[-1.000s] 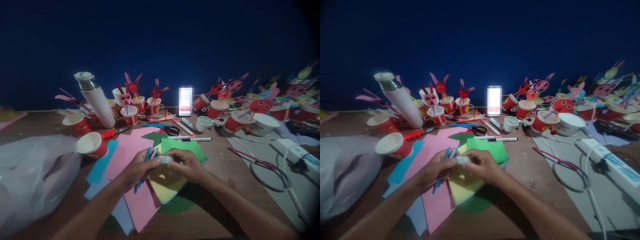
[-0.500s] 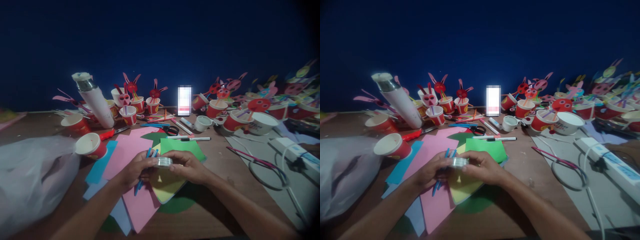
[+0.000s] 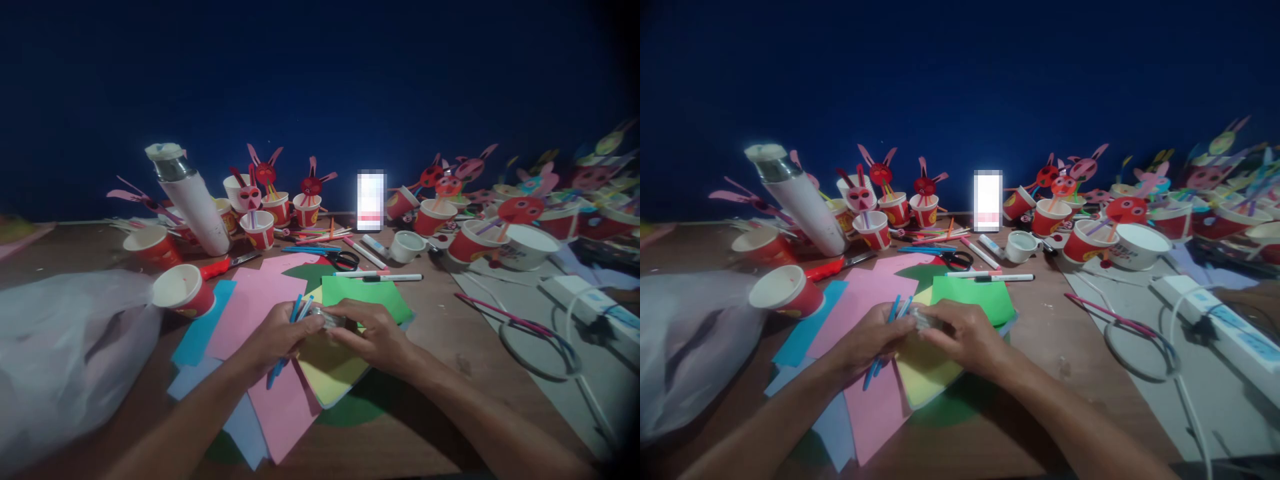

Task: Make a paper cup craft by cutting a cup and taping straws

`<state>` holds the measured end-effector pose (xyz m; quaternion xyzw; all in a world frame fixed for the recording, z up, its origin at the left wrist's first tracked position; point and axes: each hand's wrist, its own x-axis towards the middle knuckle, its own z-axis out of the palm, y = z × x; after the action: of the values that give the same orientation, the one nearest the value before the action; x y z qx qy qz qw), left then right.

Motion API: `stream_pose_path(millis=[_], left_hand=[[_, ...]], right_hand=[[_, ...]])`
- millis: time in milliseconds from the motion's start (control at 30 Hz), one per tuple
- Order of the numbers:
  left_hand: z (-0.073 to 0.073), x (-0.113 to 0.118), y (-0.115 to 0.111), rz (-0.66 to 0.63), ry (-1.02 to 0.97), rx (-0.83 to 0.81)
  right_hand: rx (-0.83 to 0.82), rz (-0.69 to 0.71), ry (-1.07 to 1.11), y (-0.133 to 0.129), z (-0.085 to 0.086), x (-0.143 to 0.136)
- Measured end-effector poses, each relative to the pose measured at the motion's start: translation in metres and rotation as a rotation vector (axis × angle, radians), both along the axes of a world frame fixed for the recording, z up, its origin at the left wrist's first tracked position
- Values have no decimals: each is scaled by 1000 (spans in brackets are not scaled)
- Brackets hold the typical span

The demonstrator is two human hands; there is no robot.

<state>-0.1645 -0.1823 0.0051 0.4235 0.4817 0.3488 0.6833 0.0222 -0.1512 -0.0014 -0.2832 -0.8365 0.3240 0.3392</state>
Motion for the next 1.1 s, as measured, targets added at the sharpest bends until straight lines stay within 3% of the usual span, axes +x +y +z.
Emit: stream_pose_path(millis=[333, 433, 733, 1100], left_hand=[[1, -7, 3, 2, -316, -217], [3, -7, 3, 11, -357, -242], [5, -6, 4, 48, -227, -234], [6, 6, -2, 1, -44, -11]], right_hand=[[-245, 212, 118, 6, 10, 8], [-307, 216, 158, 5, 11, 8], [-176, 143, 136, 5, 9, 7], [32, 62, 41, 2, -1, 1]])
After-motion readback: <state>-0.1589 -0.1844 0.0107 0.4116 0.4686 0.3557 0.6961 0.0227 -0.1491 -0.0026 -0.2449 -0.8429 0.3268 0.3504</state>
